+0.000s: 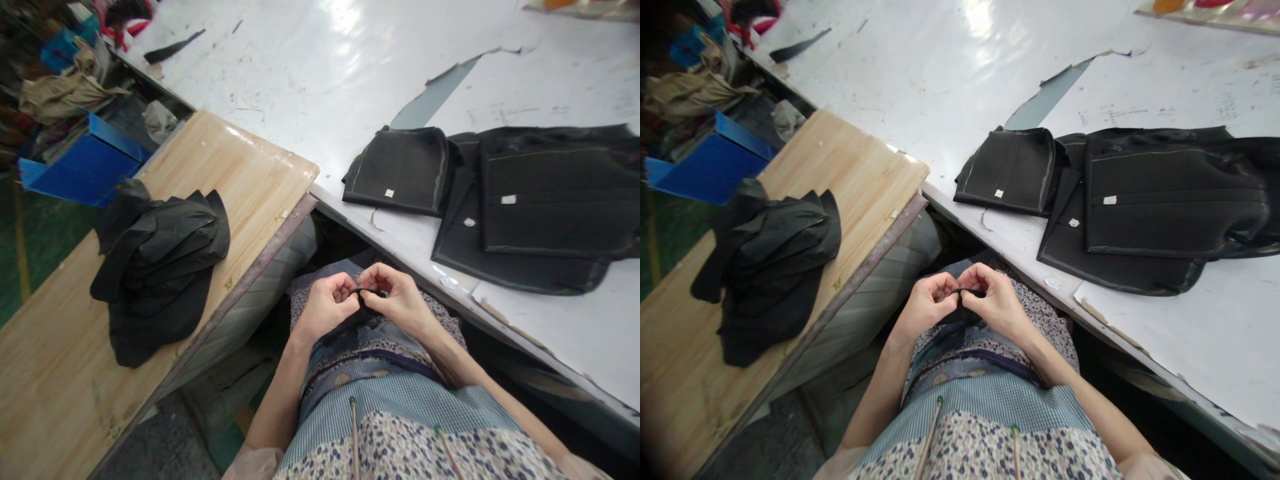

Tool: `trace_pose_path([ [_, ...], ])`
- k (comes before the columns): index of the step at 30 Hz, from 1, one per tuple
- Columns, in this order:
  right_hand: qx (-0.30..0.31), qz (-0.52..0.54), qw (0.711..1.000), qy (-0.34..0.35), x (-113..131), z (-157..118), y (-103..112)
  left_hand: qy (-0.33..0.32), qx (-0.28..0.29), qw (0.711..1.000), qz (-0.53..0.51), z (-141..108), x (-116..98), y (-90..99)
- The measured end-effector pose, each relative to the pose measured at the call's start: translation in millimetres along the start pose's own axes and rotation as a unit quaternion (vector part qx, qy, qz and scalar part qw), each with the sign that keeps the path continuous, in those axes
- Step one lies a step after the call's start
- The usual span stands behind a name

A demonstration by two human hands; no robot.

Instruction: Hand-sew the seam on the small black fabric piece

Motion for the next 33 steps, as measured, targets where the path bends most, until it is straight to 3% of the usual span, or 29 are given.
trace_pose_path([
  [3, 0.017, 0.033, 0.999, -0.030, -2, -1, 6, 0.021, 0.009, 0.998, -0.055, 1, 2, 0.6],
  [6, 0.076, 0.064, 0.994, -0.046, -3, -4, 16, 0.043, 0.016, 0.995, -0.091, 1, 5, 3.7],
  [10, 0.150, 0.011, 0.988, 0.022, -4, -7, 26, 0.045, 0.014, 0.993, -0.104, 2, 6, 5.0],
  [17, 0.086, -0.049, 0.992, 0.077, -7, -8, 17, 0.033, 0.040, 0.993, -0.106, 2, 3, 6.9],
  [23, 0.041, -0.041, 0.996, 0.072, -4, -8, 10, 0.035, 0.123, 0.984, -0.127, -2, 4, 19.3],
  [33, 0.015, -0.061, 0.994, 0.092, -7, -10, 7, -0.032, 0.111, 0.993, -0.023, -1, 1, 22.3],
])
Point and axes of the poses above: each hand's wrist, its own z-axis towards the middle knuckle, its own y-axis out of the back of the hand, x = y × z, the point moved 1 cm from there along z, towards the middle knuckle, and after that the axes turned 3 degrees about z, right-handed, at the moved point
